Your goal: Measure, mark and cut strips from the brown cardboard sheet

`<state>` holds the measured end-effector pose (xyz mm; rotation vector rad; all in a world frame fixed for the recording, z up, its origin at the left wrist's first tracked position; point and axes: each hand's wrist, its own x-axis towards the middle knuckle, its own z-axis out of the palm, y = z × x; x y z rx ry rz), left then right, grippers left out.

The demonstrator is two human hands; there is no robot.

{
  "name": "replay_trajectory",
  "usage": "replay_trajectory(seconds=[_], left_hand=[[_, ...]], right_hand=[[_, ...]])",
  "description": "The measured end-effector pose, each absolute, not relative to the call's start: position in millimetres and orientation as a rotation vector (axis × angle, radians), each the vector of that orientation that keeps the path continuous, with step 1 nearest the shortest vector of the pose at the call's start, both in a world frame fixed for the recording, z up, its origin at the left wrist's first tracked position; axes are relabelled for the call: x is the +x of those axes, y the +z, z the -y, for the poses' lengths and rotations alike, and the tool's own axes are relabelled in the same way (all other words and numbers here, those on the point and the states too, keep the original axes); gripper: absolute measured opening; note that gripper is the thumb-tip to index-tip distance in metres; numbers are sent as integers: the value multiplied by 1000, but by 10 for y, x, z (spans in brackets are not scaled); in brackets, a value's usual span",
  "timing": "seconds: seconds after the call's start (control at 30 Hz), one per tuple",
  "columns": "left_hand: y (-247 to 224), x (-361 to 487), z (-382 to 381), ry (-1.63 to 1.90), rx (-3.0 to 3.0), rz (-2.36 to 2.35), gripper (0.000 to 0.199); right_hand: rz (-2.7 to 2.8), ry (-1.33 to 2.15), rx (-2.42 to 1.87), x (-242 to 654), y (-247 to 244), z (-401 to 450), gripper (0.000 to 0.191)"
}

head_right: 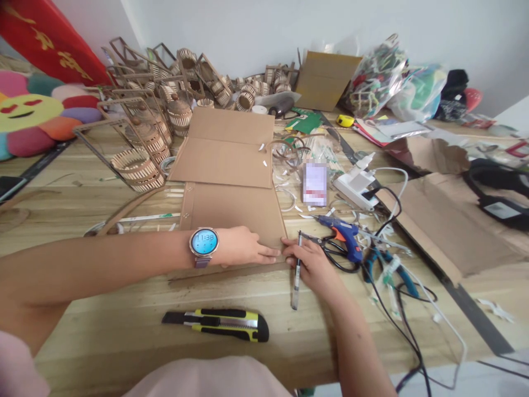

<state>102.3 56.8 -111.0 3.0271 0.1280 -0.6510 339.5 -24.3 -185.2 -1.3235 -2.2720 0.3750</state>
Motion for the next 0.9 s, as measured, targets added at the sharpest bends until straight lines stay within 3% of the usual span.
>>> replay_trajectory(seconds=[0.2,0.53,0.9], left_hand=[[-1065,1043,-623,-729,2986,-127,116],[-1058,1064,-632,-795,2933,-161,117],[-1143,1033,-637,-632,2939,-174,116]], right_hand=[[2243,466,-1375,3369,-1785,270,14],[2241,530,-1394,3373,-1730,274,21],[2275,510,-1383,3381,-1725,280,21]])
